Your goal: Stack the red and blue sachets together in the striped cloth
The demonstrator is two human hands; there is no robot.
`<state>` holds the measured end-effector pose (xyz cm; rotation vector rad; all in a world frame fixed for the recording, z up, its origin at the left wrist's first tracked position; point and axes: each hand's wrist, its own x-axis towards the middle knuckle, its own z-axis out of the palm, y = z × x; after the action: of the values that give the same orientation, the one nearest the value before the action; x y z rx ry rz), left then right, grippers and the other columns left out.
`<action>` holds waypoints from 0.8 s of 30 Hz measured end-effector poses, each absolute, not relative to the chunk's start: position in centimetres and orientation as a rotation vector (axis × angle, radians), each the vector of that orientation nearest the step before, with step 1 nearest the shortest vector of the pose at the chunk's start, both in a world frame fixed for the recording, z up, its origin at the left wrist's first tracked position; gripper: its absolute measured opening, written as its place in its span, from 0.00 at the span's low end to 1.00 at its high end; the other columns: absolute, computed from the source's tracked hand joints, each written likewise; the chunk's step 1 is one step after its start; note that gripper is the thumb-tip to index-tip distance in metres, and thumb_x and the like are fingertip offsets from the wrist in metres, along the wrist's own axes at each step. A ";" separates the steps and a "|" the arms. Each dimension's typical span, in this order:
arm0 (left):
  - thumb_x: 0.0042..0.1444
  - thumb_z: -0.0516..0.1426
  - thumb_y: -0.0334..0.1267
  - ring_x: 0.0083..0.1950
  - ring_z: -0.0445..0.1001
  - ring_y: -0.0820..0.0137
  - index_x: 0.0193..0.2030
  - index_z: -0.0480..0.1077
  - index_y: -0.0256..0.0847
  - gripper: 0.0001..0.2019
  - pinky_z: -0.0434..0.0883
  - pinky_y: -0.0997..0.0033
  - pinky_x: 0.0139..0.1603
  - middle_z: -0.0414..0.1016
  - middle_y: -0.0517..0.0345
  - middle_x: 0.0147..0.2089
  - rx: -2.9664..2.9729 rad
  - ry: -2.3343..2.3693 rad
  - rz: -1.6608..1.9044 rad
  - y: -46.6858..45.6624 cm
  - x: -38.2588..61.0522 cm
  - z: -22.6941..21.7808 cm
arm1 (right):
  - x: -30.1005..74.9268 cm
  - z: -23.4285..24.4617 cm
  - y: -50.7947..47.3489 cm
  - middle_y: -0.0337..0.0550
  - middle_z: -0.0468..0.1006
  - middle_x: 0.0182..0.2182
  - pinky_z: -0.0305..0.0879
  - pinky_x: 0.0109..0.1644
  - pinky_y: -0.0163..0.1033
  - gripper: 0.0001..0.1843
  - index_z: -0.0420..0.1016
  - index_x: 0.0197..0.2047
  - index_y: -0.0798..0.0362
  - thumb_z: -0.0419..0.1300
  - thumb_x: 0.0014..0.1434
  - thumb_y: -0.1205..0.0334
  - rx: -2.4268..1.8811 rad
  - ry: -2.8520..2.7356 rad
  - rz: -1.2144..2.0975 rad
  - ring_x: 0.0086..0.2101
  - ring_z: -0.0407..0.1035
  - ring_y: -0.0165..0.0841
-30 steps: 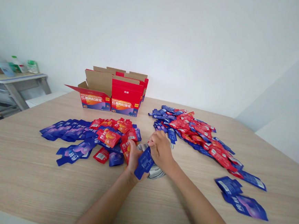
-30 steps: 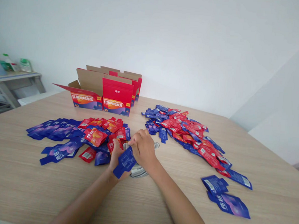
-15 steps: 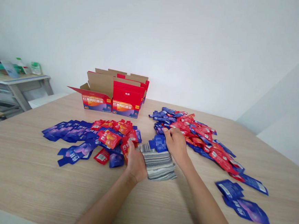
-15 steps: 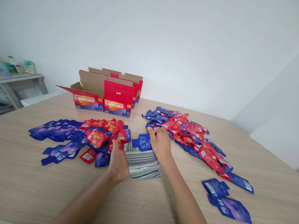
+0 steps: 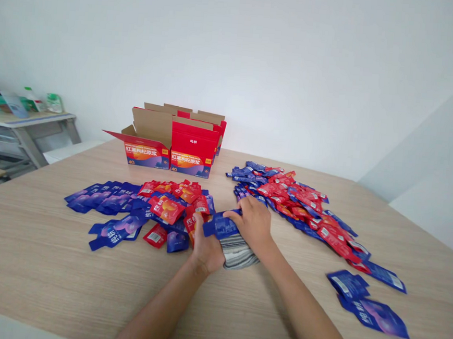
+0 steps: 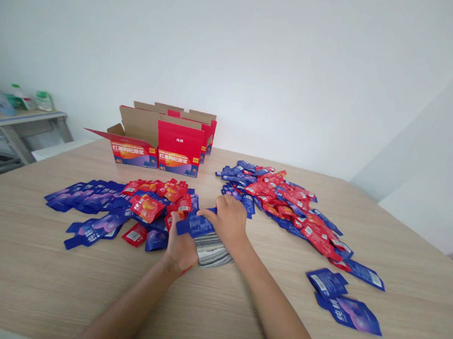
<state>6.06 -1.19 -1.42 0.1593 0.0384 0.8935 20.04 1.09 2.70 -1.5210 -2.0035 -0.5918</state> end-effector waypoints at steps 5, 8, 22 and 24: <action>0.54 0.44 0.75 0.64 0.72 0.44 0.58 0.73 0.34 0.47 0.60 0.38 0.67 0.78 0.35 0.57 0.165 -0.005 0.840 -0.5 5.9 -1.2 | 23.4 3.3 2.6 0.46 0.72 0.28 0.56 0.39 0.43 0.27 0.67 0.28 0.50 0.54 0.66 0.35 -1.568 -1.757 -0.685 0.34 0.65 0.42; 0.55 0.41 0.76 0.63 0.72 0.43 0.58 0.73 0.32 0.48 0.61 0.37 0.66 0.78 0.33 0.56 0.128 0.051 0.889 -0.6 5.7 -1.1 | 23.7 3.4 2.6 0.40 0.67 0.26 0.56 0.36 0.41 0.27 0.61 0.27 0.48 0.55 0.64 0.35 -1.425 -1.619 -0.539 0.30 0.62 0.38; 0.61 0.36 0.71 0.63 0.72 0.48 0.59 0.72 0.33 0.46 0.65 0.46 0.65 0.78 0.37 0.55 0.077 0.204 1.044 0.0 3.5 0.6 | 17.5 3.7 -1.6 0.58 0.70 0.63 0.60 0.65 0.58 0.30 0.68 0.64 0.54 0.62 0.65 0.47 -1.001 -2.507 -0.174 0.61 0.64 0.48; 0.60 0.37 0.72 0.65 0.70 0.49 0.61 0.70 0.34 0.45 0.64 0.47 0.66 0.78 0.38 0.56 0.101 0.190 1.004 -0.5 4.3 0.5 | 17.6 3.7 -1.6 0.62 0.62 0.68 0.52 0.70 0.61 0.38 0.61 0.70 0.58 0.61 0.65 0.44 -1.008 -2.551 -0.125 0.68 0.55 0.49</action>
<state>4.28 -0.48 0.46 0.1006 0.1902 1.0037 17.55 -1.55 3.67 -1.0084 -2.5510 -0.1249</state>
